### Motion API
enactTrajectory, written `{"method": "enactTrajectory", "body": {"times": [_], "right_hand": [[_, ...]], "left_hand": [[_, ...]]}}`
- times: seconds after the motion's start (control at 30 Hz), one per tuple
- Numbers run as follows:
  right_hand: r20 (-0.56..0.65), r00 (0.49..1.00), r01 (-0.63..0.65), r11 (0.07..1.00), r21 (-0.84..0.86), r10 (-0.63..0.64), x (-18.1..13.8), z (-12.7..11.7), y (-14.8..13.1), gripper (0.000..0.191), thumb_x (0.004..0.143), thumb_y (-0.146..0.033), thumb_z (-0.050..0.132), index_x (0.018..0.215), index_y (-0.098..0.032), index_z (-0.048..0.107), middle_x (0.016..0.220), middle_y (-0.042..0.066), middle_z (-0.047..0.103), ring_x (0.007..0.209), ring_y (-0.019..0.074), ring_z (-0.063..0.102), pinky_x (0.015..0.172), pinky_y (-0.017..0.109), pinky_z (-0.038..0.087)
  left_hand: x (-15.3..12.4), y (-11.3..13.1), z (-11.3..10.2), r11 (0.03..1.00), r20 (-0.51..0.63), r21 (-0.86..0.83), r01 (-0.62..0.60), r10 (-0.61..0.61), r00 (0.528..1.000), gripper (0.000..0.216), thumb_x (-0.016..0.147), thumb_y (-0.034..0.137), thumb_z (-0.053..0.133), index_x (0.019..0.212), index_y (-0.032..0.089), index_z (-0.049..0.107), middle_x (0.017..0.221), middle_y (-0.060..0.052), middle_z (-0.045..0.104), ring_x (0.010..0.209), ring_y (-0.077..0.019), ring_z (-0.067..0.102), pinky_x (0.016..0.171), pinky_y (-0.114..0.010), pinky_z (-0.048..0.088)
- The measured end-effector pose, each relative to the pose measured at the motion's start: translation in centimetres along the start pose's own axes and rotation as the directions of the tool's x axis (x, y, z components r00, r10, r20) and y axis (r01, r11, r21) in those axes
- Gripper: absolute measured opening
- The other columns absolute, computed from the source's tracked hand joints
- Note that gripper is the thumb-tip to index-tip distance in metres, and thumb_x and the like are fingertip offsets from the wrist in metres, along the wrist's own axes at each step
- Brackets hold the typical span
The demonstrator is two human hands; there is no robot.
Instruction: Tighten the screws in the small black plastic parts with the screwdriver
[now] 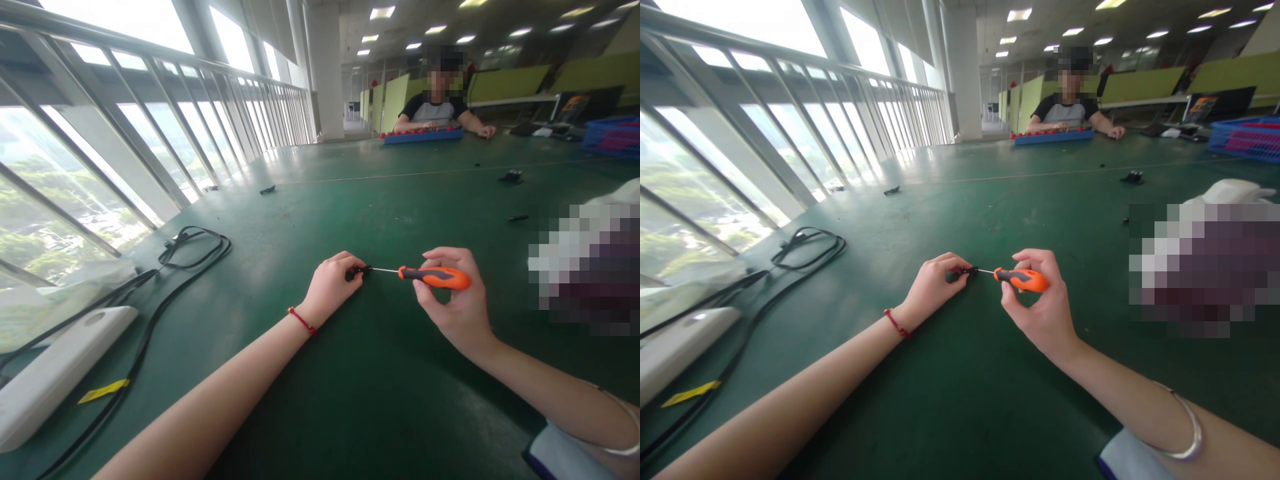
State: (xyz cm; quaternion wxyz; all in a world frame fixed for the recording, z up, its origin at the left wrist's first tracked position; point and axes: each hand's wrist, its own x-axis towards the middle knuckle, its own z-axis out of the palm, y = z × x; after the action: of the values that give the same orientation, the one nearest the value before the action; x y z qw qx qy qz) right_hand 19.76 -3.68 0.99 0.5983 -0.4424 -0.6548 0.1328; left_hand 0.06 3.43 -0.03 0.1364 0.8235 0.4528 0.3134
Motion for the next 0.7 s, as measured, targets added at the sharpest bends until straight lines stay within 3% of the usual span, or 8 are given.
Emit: {"method": "enactTrajectory", "body": {"times": [0.07, 0.2, 0.37, 0.53, 0.63, 0.7], "right_hand": [[0.008, 1.0, -0.017, 1.0, -0.005, 0.017, -0.03, -0.01, 0.1, 0.033, 0.074, -0.018, 0.066, 0.103, -0.023, 0.051, 0.069, -0.005, 0.052, 0.059, 0.0129, 0.054, 0.058, 0.027, 0.048], [0.066, 0.995, -0.069, 0.994, -0.086, 0.074, -0.14, -0.05, 0.08, 0.012, 0.079, -0.025, 0.065, 0.088, -0.023, 0.057, 0.059, -0.004, 0.055, 0.056, 0.0138, 0.056, 0.056, 0.028, 0.045], [0.004, 1.0, 0.013, 0.999, -0.031, -0.013, -0.1, -0.07, 0.07, 0.033, 0.074, -0.019, 0.067, 0.103, -0.023, 0.052, 0.075, -0.002, 0.057, 0.066, 0.015, 0.059, 0.063, 0.029, 0.049], [0.068, 0.997, -0.031, 0.992, -0.12, 0.039, -0.1, -0.07, -0.01, 0.013, 0.08, -0.025, 0.064, 0.089, -0.023, 0.056, 0.057, -0.005, 0.053, 0.056, 0.0145, 0.055, 0.061, 0.03, 0.047], [0.009, 1.0, 0.014, 0.998, -0.068, -0.013, -0.1, -0.06, -0.09, 0.03, 0.075, -0.02, 0.066, 0.101, -0.023, 0.053, 0.074, -0.002, 0.058, 0.067, 0.0154, 0.059, 0.067, 0.031, 0.05], [0.021, 1.0, 0.001, 0.999, -0.052, 0.0, -0.12, -0.06, -0.12, 0.034, 0.074, -0.02, 0.067, 0.104, -0.023, 0.051, 0.072, -0.003, 0.056, 0.065, 0.015, 0.058, 0.065, 0.03, 0.05]], "left_hand": [[0.04, 0.02, -0.03, 1.0, -0.001, 0.003, 0.0, 0.0, 1.0, 0.019, 0.079, 0.015, 0.056, 0.089, 0.019, 0.071, 0.095, -0.003, 0.07, 0.079, -0.0157, 0.064, 0.073, -0.027, 0.052], [0.06, -0.03, -0.02, 1.0, -0.002, 0.005, -0.003, 0.003, 1.0, 0.019, 0.079, 0.015, 0.056, 0.089, 0.019, 0.071, 0.096, -0.002, 0.07, 0.08, -0.0159, 0.064, 0.074, -0.027, 0.052], [-0.01, -0.08, 0.04, 1.0, -0.001, 0.004, -0.005, 0.005, 1.0, 0.018, 0.079, 0.015, 0.056, 0.089, 0.019, 0.071, 0.096, -0.003, 0.07, 0.08, -0.0158, 0.064, 0.073, -0.027, 0.052], [0.02, -0.07, 0.01, 1.0, 0.0, 0.004, -0.003, 0.003, 1.0, 0.019, 0.079, 0.015, 0.056, 0.09, 0.02, 0.071, 0.096, -0.002, 0.07, 0.08, -0.0155, 0.064, 0.073, -0.026, 0.052], [0.04, -0.06, -0.02, 1.0, 0.0, 0.011, -0.008, 0.008, 1.0, 0.019, 0.079, 0.015, 0.056, 0.09, 0.019, 0.071, 0.096, -0.003, 0.07, 0.079, -0.0155, 0.064, 0.073, -0.026, 0.053], [0.05, -0.06, -0.02, 1.0, -0.004, 0.009, -0.013, 0.013, 1.0, 0.019, 0.079, 0.015, 0.056, 0.09, 0.019, 0.071, 0.095, -0.003, 0.07, 0.079, -0.0154, 0.065, 0.072, -0.026, 0.053]]}}
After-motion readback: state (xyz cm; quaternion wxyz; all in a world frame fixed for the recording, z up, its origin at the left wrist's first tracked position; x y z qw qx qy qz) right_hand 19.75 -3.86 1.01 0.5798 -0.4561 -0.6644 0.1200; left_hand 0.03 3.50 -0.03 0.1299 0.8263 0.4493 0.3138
